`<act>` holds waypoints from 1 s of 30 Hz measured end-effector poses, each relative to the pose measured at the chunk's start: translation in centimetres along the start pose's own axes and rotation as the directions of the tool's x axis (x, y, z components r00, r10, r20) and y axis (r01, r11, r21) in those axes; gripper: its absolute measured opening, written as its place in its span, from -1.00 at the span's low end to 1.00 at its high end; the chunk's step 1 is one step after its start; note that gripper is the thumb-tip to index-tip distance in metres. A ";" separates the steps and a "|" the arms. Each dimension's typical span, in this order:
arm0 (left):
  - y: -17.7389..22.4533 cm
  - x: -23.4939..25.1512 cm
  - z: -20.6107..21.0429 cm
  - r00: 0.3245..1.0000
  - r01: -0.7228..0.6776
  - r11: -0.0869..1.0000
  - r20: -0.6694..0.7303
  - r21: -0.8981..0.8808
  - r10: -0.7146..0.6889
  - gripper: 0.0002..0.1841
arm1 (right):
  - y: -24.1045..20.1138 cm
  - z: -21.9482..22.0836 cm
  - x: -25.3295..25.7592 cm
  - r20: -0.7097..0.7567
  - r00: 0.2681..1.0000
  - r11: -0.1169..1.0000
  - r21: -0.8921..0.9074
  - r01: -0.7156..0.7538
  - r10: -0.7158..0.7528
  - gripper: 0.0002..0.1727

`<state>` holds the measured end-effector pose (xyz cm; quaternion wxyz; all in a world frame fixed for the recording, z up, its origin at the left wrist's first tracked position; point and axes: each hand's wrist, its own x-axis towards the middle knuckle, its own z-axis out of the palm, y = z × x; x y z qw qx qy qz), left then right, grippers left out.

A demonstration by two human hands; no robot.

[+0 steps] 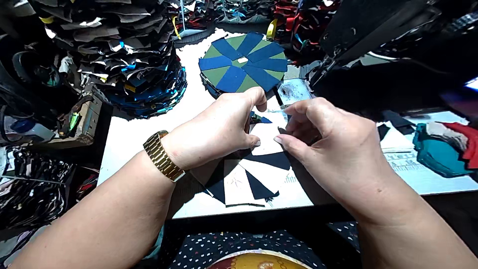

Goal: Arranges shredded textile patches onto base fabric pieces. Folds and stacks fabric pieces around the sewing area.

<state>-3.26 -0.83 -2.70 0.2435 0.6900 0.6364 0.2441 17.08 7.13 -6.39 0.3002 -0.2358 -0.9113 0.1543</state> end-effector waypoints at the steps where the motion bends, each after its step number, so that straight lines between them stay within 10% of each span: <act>1: -0.1 0.0 -0.2 1.000 -0.024 0.998 -0.015 0.051 0.025 -0.49 | 0.0 -0.2 -0.1 -0.034 0.999 0.999 -0.017 0.039 -0.040 -0.74; 11: -0.9 -0.6 -1.0 0.992 -0.117 0.938 0.083 0.327 0.094 -0.98 | -2.1 1.1 -1.7 0.131 0.967 0.967 -0.104 0.231 -0.216 -0.74; 30: -1.0 -0.5 -1.0 0.971 -0.206 0.952 0.169 0.227 0.169 -0.90 | 3.8 -2.8 -2.3 0.056 0.990 0.987 -0.088 0.133 -0.128 -0.80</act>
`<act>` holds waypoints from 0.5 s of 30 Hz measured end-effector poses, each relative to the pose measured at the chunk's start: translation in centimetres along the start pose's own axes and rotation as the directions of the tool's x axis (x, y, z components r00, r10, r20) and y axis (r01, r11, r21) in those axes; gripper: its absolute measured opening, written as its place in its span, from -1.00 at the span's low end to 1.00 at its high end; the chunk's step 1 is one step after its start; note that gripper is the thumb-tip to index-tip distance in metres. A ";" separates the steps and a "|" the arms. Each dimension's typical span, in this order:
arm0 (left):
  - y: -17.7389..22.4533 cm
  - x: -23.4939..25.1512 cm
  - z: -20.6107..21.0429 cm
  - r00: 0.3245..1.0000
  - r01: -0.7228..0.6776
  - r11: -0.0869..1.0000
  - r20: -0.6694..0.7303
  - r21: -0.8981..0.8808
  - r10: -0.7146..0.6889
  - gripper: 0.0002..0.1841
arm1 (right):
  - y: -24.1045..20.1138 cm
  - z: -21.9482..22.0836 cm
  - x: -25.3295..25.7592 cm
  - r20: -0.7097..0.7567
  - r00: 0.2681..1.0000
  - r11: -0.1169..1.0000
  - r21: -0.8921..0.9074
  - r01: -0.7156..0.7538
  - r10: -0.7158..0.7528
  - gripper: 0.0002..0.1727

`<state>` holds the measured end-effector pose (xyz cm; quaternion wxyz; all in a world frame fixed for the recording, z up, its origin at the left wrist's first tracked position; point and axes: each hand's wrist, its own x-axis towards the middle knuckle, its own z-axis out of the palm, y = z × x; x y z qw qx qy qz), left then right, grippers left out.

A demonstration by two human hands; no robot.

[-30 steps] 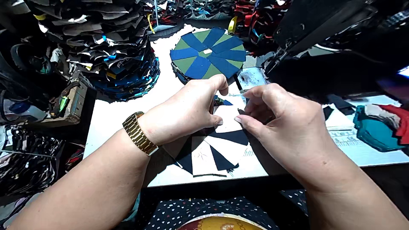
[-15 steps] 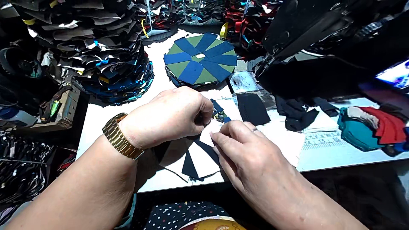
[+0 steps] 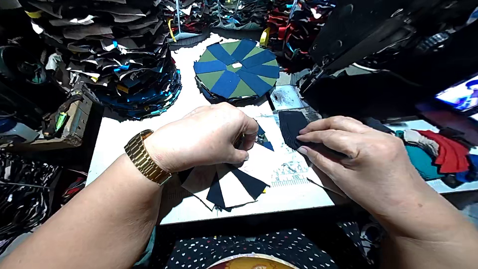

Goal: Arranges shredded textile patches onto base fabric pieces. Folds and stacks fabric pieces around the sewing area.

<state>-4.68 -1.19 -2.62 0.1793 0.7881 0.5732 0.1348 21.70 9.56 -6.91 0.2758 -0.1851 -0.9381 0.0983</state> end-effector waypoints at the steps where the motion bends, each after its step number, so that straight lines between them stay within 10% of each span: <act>1: 0.1 0.0 -0.1 1.000 0.013 1.000 0.007 0.009 -0.013 -0.90 | 0.0 0.1 0.0 -0.010 1.000 1.000 -0.001 0.009 -0.009 -0.81; 15: -0.5 1.0 0.8 0.897 -0.164 0.948 -0.440 -0.273 0.028 -0.81 | 0.3 -1.6 2.0 -0.174 0.974 0.989 0.009 -0.146 0.146 -0.73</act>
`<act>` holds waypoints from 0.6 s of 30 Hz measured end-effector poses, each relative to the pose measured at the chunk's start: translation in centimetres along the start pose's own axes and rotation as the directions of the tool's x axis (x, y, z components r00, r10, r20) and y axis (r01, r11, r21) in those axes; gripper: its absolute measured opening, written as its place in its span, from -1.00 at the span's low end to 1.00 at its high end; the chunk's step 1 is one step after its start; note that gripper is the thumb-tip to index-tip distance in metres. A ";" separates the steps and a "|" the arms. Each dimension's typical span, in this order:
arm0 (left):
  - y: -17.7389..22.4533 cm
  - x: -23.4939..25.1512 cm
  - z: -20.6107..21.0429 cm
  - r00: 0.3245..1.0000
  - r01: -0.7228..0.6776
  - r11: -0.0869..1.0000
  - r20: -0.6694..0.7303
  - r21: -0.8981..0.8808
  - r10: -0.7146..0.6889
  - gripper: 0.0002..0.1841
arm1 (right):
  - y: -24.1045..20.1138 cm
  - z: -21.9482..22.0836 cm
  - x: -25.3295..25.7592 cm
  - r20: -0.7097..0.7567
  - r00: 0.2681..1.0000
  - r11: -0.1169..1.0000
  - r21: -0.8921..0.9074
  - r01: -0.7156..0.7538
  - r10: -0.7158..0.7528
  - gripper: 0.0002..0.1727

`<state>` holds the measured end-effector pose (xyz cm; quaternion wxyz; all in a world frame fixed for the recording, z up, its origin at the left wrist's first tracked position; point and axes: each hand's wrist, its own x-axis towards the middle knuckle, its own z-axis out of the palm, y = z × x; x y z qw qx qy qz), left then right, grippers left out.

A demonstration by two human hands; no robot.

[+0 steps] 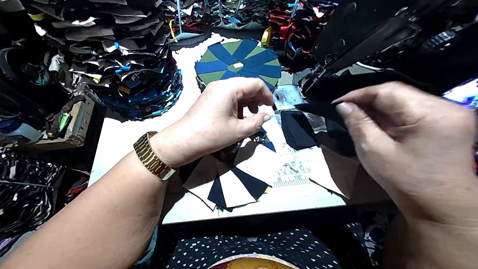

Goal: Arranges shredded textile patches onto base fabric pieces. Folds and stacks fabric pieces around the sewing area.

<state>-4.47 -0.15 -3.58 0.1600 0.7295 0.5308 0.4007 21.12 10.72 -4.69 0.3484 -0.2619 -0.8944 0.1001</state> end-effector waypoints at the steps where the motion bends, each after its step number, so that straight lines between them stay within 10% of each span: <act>1: -0.1 0.1 0.1 1.000 -0.001 0.998 -0.010 -0.058 0.000 -0.75 | -0.3 -0.3 0.3 -0.031 0.999 0.998 0.054 -0.012 0.014 -0.74; 8: 0.6 0.1 -0.5 0.977 0.151 0.861 0.204 -0.486 -0.056 -0.38 | -3.9 0.1 1.0 -0.029 1.000 0.768 0.641 0.025 -0.008 -0.66; 18: -0.1 -0.1 -0.9 0.937 0.141 0.977 0.340 -0.161 -0.079 -0.51 | -5.9 4.0 -2.5 0.080 0.959 0.875 0.395 -0.280 0.271 -0.70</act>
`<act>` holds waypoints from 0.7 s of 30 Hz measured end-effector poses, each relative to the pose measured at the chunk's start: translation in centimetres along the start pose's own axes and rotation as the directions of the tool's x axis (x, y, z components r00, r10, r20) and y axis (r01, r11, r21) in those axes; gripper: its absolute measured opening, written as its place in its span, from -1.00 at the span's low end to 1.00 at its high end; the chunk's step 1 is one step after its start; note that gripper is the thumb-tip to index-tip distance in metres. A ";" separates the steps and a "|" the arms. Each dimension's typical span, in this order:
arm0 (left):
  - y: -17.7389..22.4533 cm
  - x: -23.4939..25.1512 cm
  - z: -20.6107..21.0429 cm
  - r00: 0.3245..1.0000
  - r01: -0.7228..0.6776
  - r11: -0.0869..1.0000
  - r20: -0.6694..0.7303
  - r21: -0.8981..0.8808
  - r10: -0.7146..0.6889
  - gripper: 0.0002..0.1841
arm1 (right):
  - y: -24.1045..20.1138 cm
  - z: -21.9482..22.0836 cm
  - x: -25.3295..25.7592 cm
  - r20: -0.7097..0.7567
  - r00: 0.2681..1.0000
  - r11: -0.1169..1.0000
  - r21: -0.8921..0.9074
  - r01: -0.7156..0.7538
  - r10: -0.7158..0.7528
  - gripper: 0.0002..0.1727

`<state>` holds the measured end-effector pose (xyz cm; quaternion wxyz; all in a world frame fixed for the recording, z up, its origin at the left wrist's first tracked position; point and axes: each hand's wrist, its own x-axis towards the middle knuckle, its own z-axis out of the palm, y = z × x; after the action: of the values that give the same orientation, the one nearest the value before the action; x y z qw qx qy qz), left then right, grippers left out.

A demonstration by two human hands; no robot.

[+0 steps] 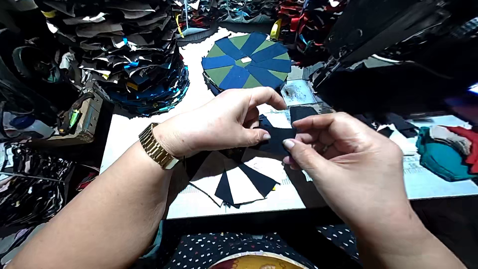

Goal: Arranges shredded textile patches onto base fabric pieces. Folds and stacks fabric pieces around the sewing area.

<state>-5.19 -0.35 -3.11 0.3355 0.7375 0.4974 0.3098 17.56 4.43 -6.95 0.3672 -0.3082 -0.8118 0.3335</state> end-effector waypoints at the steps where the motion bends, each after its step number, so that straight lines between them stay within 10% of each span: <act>1: 0.0 0.0 0.2 1.000 0.007 0.997 0.001 0.079 -0.007 -0.50 | 0.2 0.2 0.0 0.009 1.000 0.998 -0.069 0.013 -0.013 -0.70; 7: 0.7 0.0 0.6 0.992 0.123 0.914 -0.032 0.386 -0.120 -0.45 | 0.1 0.6 0.2 0.088 0.986 0.899 -0.404 0.168 -0.144 -0.77; 14: 1.1 -0.6 -0.5 0.995 0.092 0.888 -0.015 0.452 -0.095 -0.82 | 0.1 1.1 0.0 0.255 0.885 0.814 -0.355 0.460 -0.389 -0.75; 21: 0.3 -0.5 -0.6 0.999 0.032 0.881 0.023 0.472 -0.049 -0.90 | -0.7 -0.9 -1.2 0.331 0.885 0.876 -0.245 0.415 -0.326 -0.61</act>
<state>-5.67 -0.84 -2.57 0.1613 0.7915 0.5674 0.1601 18.77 3.45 -6.39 0.2535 -0.1487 -0.9415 0.1652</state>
